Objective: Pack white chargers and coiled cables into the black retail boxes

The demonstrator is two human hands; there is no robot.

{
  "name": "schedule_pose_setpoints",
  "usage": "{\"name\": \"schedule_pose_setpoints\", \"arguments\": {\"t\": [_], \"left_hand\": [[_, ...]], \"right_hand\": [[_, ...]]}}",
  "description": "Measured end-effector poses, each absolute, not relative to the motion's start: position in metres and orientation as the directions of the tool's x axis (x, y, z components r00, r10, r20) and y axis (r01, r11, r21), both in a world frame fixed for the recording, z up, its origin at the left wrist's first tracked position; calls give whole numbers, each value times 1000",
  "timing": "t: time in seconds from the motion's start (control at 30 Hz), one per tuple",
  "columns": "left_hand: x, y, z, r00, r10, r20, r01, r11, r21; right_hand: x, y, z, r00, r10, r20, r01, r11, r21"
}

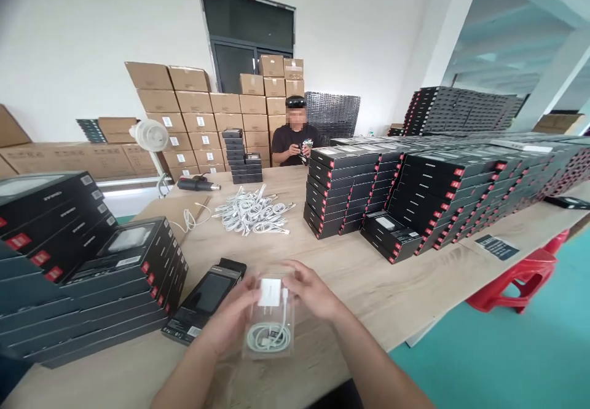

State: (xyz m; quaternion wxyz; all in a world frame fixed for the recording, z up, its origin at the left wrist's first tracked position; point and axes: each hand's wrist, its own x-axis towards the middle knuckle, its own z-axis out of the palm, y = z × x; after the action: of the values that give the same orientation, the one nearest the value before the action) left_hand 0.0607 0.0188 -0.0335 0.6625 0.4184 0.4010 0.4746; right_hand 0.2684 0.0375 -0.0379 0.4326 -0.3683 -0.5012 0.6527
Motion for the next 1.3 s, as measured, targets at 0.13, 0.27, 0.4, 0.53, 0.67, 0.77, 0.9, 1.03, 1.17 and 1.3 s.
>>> {"name": "schedule_pose_setpoints", "arguments": {"t": [0.13, 0.27, 0.4, 0.53, 0.67, 0.77, 0.9, 1.03, 1.17, 1.3], "left_hand": [[29, 42, -20, -59, 989, 135, 538, -83, 839], [3, 65, -8, -87, 996, -4, 938, 83, 335], [6, 70, 1, -49, 996, -79, 957, 70, 281], [32, 56, 10, 107, 994, -10, 957, -100, 271], [46, 39, 12, 166, 973, 160, 937, -207, 283], [41, 32, 9, 171, 950, 261, 932, -242, 272], [37, 30, 4, 250, 927, 280, 891, -333, 308], [40, 31, 0, 273, 912, 307, 853, -377, 362], [40, 28, 4, 308, 908, 283, 776, -412, 477], [42, 20, 13, 325, 911, 252, 656, -410, 634]], "right_hand": [[286, 39, -57, -144, 975, -169, -400, -214, -891], [296, 40, -65, 23, 966, -258, -603, -192, -774], [279, 46, -57, 78, 973, -215, -727, -92, -680], [239, 60, -38, 189, 972, -140, -804, 71, -591], [216, 68, -23, 297, 953, -64, -724, 181, -665], [221, 65, -24, 318, 948, -23, -638, 196, -745], [234, 59, -29, 352, 936, 13, -589, 232, -774], [241, 50, -26, 302, 950, 75, -508, 226, -831], [252, 38, -20, 88, 994, 60, -528, 98, -844], [267, 32, -14, -147, 987, 61, -705, -61, -707]]}}
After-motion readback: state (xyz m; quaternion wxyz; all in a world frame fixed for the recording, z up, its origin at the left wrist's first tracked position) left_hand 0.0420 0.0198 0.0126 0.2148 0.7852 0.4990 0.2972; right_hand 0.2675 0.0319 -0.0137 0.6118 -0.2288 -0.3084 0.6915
